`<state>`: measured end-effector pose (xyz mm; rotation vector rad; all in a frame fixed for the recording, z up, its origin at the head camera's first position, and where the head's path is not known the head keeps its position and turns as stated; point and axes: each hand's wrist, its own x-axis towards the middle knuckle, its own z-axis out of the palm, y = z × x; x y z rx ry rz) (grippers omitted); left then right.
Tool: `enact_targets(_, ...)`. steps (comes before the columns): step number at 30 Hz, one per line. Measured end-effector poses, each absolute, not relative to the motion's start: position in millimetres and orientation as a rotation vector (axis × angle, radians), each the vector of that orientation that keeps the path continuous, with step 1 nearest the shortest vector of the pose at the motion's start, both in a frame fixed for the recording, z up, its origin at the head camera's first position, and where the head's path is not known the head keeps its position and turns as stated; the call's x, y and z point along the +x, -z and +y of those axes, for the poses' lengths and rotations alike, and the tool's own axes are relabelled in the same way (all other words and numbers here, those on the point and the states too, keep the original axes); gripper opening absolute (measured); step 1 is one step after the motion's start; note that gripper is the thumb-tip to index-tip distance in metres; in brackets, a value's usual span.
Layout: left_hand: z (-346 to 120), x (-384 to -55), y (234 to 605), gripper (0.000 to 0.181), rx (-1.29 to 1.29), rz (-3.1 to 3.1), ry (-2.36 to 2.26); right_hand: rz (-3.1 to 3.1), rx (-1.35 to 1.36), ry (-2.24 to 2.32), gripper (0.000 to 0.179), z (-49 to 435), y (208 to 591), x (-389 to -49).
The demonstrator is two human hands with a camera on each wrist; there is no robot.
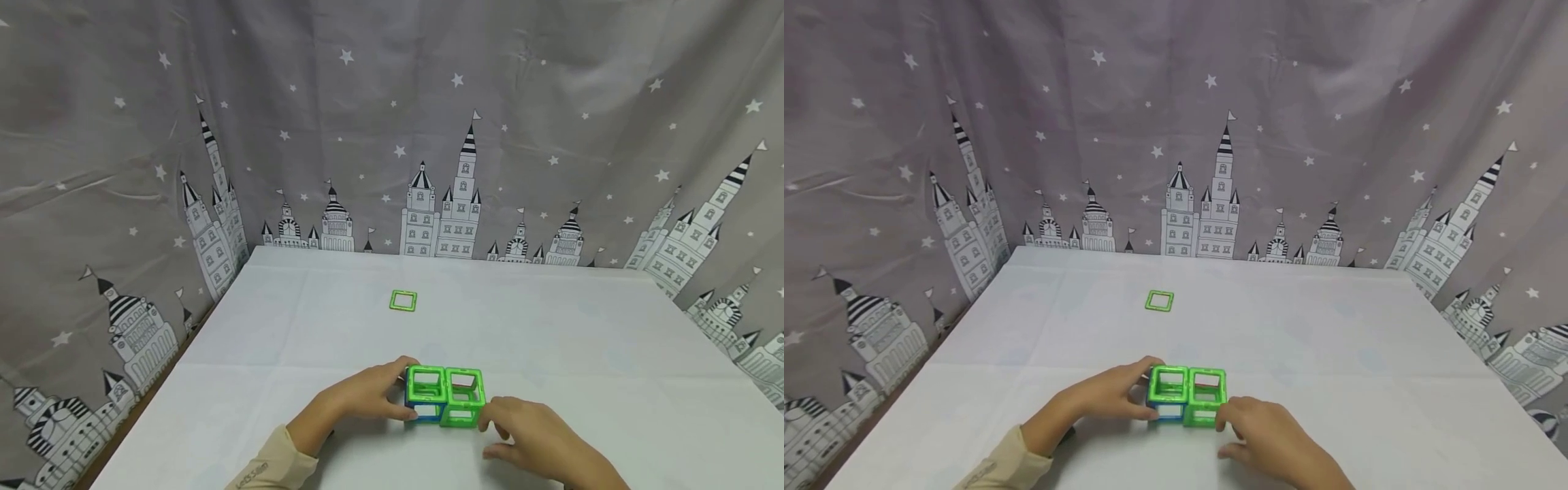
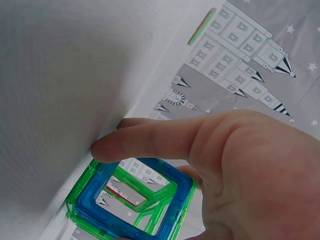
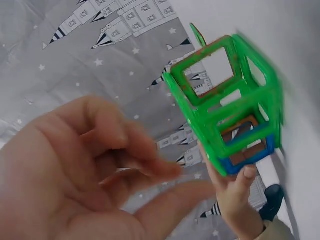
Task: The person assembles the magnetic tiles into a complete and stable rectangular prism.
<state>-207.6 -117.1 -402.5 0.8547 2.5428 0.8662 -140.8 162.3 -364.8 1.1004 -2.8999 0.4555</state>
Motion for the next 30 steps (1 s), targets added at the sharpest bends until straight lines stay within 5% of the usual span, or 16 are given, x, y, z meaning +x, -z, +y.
enact_targets(30,-117,-209,403,0.068,0.888,2.548,-0.866,-2.578,1.078,0.003,0.022,130,378,-168)
